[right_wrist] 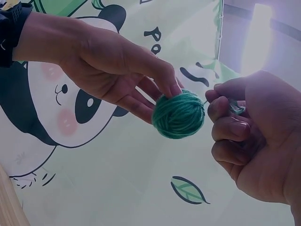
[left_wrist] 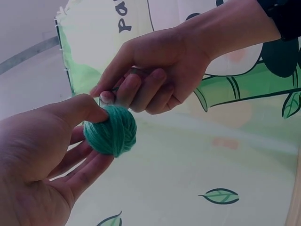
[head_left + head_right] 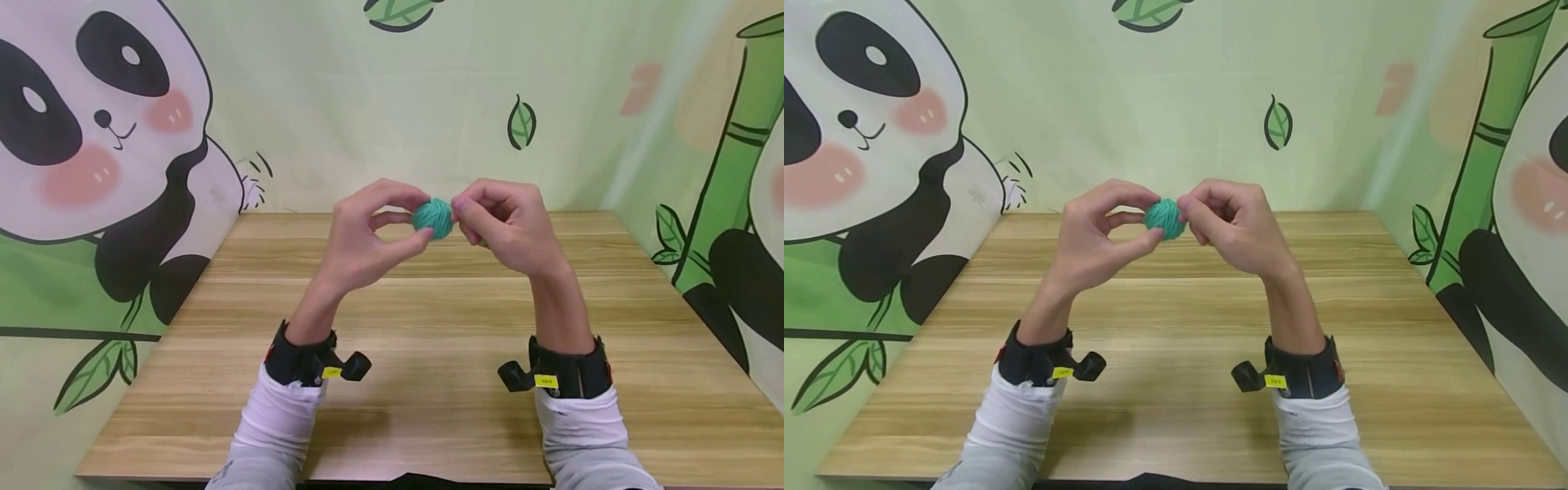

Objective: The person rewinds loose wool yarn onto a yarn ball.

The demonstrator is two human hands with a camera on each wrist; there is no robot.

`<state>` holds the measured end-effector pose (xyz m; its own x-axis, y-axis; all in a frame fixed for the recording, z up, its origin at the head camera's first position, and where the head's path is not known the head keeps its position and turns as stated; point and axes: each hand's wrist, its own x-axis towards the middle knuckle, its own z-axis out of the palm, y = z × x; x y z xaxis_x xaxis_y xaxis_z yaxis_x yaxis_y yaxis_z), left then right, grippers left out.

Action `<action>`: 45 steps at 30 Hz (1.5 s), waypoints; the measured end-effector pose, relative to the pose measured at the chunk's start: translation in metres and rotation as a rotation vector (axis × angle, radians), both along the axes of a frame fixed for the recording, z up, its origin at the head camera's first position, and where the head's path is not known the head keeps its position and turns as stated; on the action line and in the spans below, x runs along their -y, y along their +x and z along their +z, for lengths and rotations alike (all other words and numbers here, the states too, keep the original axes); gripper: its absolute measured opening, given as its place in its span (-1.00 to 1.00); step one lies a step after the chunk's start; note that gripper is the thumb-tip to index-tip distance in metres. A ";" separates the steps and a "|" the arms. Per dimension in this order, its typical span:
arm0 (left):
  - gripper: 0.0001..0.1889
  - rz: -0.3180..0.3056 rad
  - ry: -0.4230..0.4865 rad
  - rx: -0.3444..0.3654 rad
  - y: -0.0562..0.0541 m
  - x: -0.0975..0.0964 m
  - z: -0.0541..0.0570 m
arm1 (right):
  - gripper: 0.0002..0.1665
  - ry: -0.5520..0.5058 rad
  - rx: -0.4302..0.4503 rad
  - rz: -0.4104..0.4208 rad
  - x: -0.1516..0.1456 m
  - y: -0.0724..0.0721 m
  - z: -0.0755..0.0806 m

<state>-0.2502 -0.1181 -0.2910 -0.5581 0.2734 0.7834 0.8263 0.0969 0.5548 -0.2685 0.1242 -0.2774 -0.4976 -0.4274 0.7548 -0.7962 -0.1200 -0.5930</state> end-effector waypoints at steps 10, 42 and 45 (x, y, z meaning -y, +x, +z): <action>-0.61 0.065 0.054 -0.006 -0.002 -0.002 -0.002 | -0.77 0.042 -0.007 0.044 0.003 0.002 -0.002; -0.58 -0.006 0.307 0.052 0.003 -0.010 -0.001 | -0.82 0.178 -0.015 0.048 0.010 0.002 -0.005; -0.58 -0.025 0.320 0.053 0.002 -0.010 -0.001 | -0.83 0.180 -0.015 0.041 0.010 0.002 -0.005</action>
<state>-0.2479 -0.1077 -0.2915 -0.5971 0.0320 0.8016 0.7951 -0.1089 0.5966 -0.2669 0.1139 -0.2827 -0.4666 -0.5757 0.6715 -0.8015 -0.0458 -0.5962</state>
